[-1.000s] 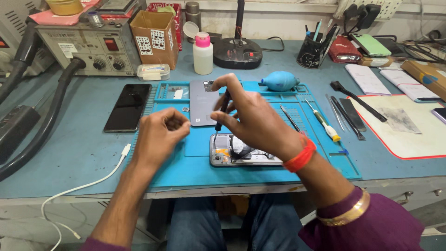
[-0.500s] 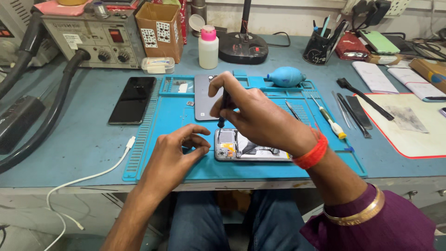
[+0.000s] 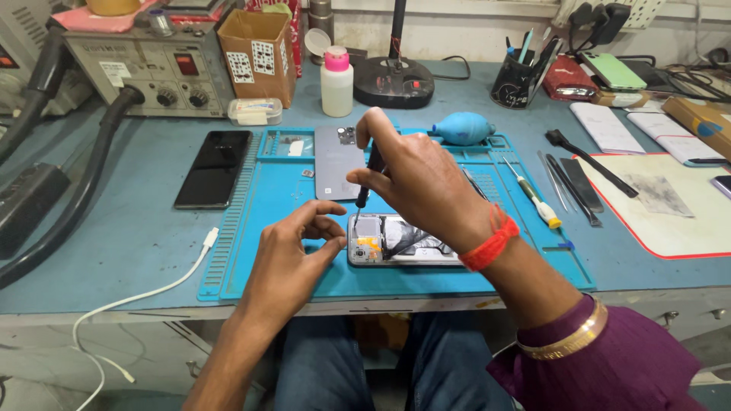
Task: The person works on an opened smartphone on a blue repair mat, using a screwdriver and a pry tool on the internal components while steadying the phone with the other hand. They then align the back cover onto the phone body, press it into place, and plug a charging cable into the phone.
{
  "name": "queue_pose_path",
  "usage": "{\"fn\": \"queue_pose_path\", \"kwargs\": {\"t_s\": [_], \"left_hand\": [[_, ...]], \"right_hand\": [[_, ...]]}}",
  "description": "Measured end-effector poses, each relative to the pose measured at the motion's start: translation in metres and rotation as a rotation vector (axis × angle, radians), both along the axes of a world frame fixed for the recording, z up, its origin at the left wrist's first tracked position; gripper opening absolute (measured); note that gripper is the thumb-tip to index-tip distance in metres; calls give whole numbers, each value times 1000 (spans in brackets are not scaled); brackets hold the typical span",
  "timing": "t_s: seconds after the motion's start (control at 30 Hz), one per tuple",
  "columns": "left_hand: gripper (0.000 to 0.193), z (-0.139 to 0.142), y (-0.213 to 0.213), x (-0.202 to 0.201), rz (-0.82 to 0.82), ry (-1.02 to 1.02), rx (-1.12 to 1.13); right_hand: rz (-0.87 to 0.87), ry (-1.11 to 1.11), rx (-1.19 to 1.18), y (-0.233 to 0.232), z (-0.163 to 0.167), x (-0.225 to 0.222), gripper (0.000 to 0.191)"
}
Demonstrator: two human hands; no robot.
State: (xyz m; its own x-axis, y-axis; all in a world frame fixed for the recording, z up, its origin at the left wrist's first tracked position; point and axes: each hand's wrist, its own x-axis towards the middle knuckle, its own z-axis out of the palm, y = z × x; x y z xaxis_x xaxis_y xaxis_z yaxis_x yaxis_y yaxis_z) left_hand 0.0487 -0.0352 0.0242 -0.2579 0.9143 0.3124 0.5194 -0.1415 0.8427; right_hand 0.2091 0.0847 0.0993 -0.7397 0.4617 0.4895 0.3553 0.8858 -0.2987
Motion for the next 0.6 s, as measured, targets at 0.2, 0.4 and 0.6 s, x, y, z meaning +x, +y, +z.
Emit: {"fn": "queue_pose_path", "kwargs": {"t_s": [0.2, 0.4, 0.6], "left_hand": [[38, -4, 1, 1, -8, -51, 85], [41, -9, 4, 3, 41, -50, 49], [41, -10, 4, 4, 67, -22, 148]], "right_hand": [[395, 118, -205, -1, 4, 5, 33], [124, 18, -37, 1, 4, 0, 39], [90, 143, -237, -2, 3, 7, 41]]}}
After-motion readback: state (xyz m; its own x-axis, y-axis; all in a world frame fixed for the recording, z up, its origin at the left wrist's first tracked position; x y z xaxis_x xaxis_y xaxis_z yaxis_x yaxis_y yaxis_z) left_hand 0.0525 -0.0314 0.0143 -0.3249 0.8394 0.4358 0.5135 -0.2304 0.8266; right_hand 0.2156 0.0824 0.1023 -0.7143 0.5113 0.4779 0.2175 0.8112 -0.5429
